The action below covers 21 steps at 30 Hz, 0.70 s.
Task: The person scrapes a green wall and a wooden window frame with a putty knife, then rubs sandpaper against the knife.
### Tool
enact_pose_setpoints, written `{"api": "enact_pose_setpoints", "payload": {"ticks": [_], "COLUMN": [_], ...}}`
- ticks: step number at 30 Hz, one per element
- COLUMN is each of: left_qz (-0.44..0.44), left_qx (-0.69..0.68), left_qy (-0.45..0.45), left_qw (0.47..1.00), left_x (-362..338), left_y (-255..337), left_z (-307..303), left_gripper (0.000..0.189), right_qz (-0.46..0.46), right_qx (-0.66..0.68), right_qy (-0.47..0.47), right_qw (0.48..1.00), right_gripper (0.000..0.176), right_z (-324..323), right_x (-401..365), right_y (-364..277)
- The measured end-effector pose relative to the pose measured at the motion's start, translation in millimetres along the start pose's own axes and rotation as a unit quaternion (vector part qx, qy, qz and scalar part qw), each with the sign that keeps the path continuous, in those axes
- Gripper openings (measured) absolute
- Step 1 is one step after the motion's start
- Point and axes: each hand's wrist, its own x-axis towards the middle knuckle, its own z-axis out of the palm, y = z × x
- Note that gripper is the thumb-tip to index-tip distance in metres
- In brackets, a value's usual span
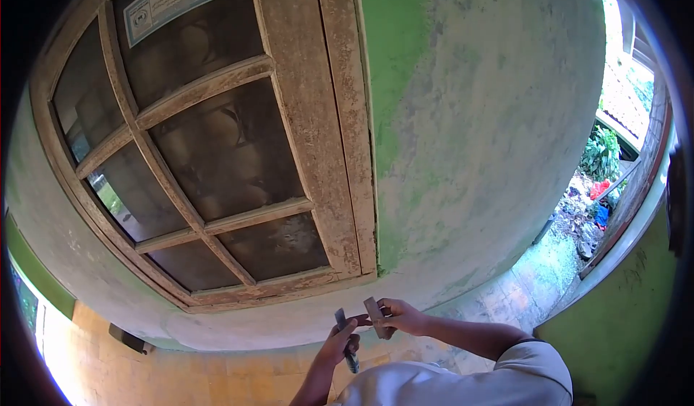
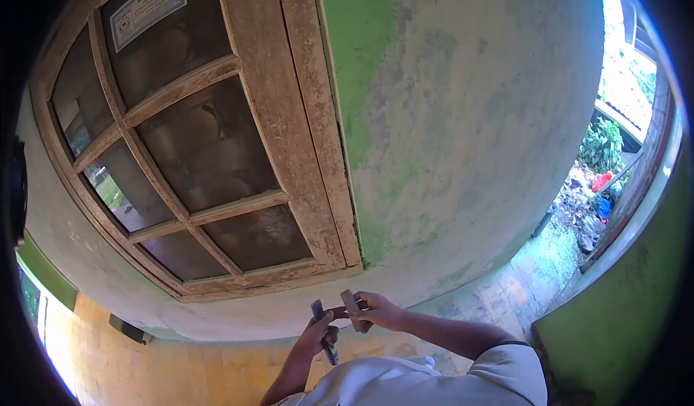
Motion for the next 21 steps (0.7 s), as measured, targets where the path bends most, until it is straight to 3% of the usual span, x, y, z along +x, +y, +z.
{"api": "enact_pose_setpoints", "payload": {"ticks": [2,5,12,16,19,21], "left_qz": [-0.037,-0.06,0.002,-0.042,-0.039,-0.04], "left_qx": [0.044,0.016,-0.027,-0.027,-0.102,-0.099], "left_qy": [-0.029,-0.038,-0.033,-0.042,-0.071,-0.042], "left_qw": [0.998,0.997,0.999,0.998,0.991,0.993], "left_x": [4.1,-0.9,-16.6,-26.4,-32.7,-37.4], "left_y": [-8.6,-12.6,-32.6,-53.9,-83.5,-97.1], "left_z": [-2.2,13.1,25.9,41.1,55.5,69.2], "left_gripper": [0.039,0.035,0.021,0.016,0.012,0.015], "right_qz": [0.002,0.016,0.02,0.017,0.01,0.008], "right_qx": [0.139,0.235,0.265,0.269,0.266,0.276], "right_qy": [0.02,-0.008,-0.07,-0.033,0.001,0.019], "right_qw": [0.99,0.972,0.962,0.962,0.964,0.961], "right_gripper": [0.03,0.036,0.043,0.039,0.036,0.035], "right_z": [5.2,9.5,2.4,-9.6,-15.0,-18.7], "right_x": [-2.6,-12.1,-39.9,-70.2,-102.5,-123.7], "right_y": [4.7,9.9,28.4,37.8,42.9,50.5]}}
